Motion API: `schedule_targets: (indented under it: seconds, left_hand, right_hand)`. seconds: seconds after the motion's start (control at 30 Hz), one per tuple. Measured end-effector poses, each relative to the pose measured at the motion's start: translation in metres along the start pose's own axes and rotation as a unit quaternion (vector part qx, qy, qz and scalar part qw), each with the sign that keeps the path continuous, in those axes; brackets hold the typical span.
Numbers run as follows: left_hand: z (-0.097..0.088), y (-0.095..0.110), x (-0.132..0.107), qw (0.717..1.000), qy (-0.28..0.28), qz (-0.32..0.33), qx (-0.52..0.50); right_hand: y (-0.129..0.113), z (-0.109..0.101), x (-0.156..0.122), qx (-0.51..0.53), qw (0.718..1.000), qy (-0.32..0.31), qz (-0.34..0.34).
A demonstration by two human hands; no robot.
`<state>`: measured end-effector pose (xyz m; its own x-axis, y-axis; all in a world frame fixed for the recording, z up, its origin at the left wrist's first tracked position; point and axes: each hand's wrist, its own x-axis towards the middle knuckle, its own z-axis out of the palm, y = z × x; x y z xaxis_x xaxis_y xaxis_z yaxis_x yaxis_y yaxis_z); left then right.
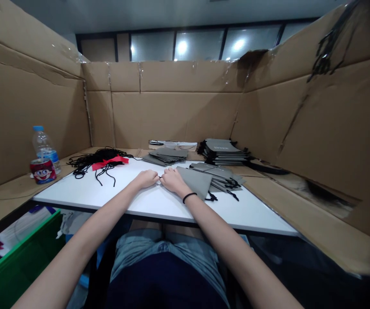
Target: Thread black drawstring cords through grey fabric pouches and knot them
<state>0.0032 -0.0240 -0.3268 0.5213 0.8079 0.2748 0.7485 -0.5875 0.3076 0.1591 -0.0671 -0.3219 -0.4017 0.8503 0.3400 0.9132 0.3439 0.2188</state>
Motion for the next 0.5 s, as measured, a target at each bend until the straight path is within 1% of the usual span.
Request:
schedule_targets:
  seconds: [0.13, 0.3, 0.4, 0.5]
  left_hand:
    - [0.001, -0.003, 0.002, 0.999, 0.000, -0.001, -0.045]
    - [0.006, -0.001, 0.005, 0.993, 0.016, -0.010, -0.117]
    - [0.006, 0.003, 0.005, 0.984, 0.038, -0.018, -0.172]
    - [0.004, 0.007, 0.005, 0.972, 0.051, -0.031, -0.228]
  right_hand:
    - [0.001, 0.002, 0.002, 0.003, 1.000, 0.022, -0.005]
    - [0.002, 0.009, 0.005, 0.005, 1.000, 0.019, 0.021]
    - [0.004, 0.012, 0.007, 0.011, 0.999, 0.028, 0.031]
    - [0.007, 0.009, 0.007, 0.019, 0.998, 0.048, 0.037]
